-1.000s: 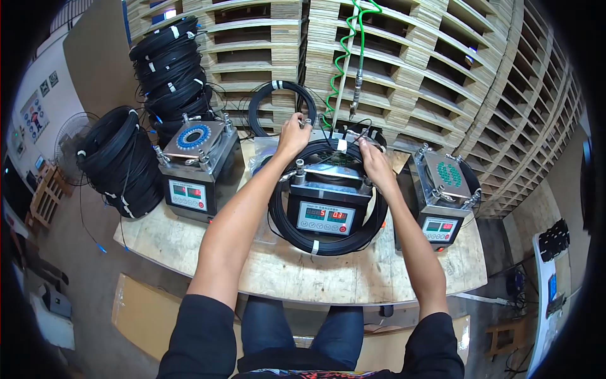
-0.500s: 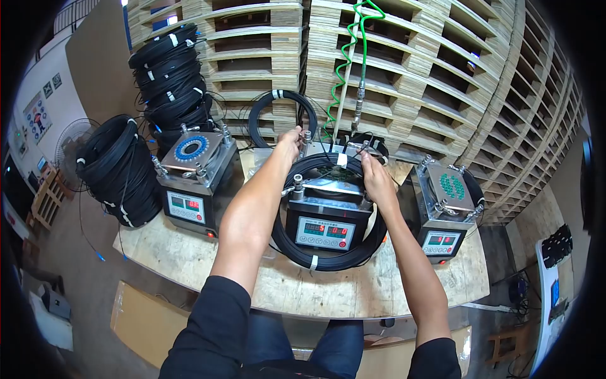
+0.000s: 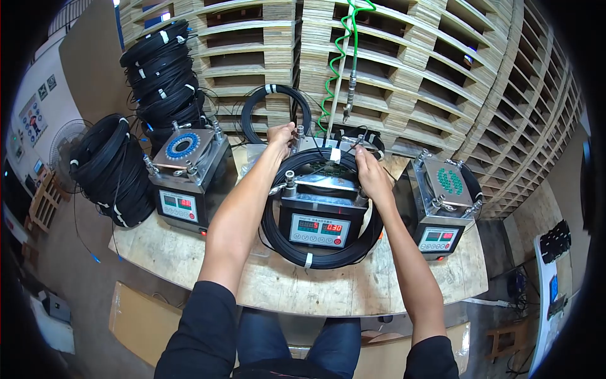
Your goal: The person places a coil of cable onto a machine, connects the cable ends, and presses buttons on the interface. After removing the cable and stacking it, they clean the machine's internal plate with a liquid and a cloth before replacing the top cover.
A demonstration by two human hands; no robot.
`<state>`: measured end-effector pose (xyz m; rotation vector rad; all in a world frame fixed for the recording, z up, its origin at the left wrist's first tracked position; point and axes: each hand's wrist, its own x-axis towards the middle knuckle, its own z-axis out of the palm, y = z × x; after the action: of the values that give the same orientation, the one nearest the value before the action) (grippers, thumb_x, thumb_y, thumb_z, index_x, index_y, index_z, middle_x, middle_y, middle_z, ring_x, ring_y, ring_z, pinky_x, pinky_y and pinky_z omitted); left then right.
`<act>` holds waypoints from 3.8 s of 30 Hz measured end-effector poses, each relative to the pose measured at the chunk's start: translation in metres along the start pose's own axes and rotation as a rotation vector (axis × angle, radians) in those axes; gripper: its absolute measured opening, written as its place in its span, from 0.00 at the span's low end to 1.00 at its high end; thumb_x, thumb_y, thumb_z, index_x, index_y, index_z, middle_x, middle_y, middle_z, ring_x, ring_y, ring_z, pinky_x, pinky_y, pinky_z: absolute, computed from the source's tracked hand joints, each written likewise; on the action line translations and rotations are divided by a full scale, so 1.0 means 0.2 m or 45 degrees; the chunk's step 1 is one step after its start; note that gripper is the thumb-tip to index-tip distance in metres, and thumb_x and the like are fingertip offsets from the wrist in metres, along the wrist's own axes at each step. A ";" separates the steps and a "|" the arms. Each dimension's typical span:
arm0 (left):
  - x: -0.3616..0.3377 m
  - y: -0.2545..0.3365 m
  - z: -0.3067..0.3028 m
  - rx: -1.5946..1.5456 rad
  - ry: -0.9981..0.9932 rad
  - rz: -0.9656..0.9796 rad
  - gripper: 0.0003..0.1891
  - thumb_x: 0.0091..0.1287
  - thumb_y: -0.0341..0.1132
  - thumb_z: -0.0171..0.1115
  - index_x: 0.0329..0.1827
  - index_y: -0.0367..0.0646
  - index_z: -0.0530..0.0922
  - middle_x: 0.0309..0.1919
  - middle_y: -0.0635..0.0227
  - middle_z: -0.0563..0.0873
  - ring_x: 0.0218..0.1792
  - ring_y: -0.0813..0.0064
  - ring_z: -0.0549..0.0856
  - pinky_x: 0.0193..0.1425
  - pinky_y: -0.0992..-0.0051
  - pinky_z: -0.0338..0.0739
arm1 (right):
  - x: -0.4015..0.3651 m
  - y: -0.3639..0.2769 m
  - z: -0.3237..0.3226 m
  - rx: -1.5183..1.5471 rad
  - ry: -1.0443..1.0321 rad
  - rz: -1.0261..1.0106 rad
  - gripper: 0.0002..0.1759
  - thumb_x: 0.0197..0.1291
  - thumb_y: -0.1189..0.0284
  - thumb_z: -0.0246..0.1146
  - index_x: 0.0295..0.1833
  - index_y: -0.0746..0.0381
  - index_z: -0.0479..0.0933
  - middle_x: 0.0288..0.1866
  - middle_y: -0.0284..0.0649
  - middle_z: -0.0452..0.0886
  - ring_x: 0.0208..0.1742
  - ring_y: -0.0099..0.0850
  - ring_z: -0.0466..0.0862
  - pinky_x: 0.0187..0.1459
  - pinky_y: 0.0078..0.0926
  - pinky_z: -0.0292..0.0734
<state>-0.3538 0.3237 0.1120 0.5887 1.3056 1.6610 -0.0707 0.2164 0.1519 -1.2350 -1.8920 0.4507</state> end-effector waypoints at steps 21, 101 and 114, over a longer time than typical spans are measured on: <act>-0.14 0.11 0.00 0.992 -0.426 0.190 0.36 0.80 0.65 0.44 0.61 0.41 0.86 0.48 0.56 0.85 0.49 0.65 0.81 0.53 0.62 0.76 | 0.00 -0.01 -0.02 0.004 0.008 -0.025 0.27 0.80 0.52 0.44 0.66 0.57 0.79 0.61 0.53 0.84 0.65 0.52 0.81 0.64 0.43 0.75; -1.05 0.03 -0.43 1.255 -0.409 1.424 0.38 0.68 0.41 0.67 0.81 0.45 0.63 0.69 0.46 0.74 0.63 0.40 0.79 0.65 0.54 0.77 | -0.34 -0.22 -0.10 -0.431 -0.024 0.037 0.33 0.72 0.74 0.55 0.81 0.52 0.60 0.30 0.62 0.83 0.32 0.55 0.87 0.36 0.55 0.79; -1.03 0.02 -0.43 1.213 -0.368 1.410 0.36 0.69 0.40 0.67 0.80 0.45 0.66 0.67 0.44 0.76 0.62 0.40 0.80 0.65 0.54 0.77 | 0.76 -0.19 0.10 -0.836 -1.034 -0.679 0.12 0.53 0.70 0.72 0.44 0.62 0.87 0.35 0.46 0.89 0.38 0.44 0.89 0.39 0.41 0.83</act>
<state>-0.3268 0.1015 0.1207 2.3472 1.6133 1.4955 -0.1373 0.3360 0.2318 -0.9009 -3.1250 0.0060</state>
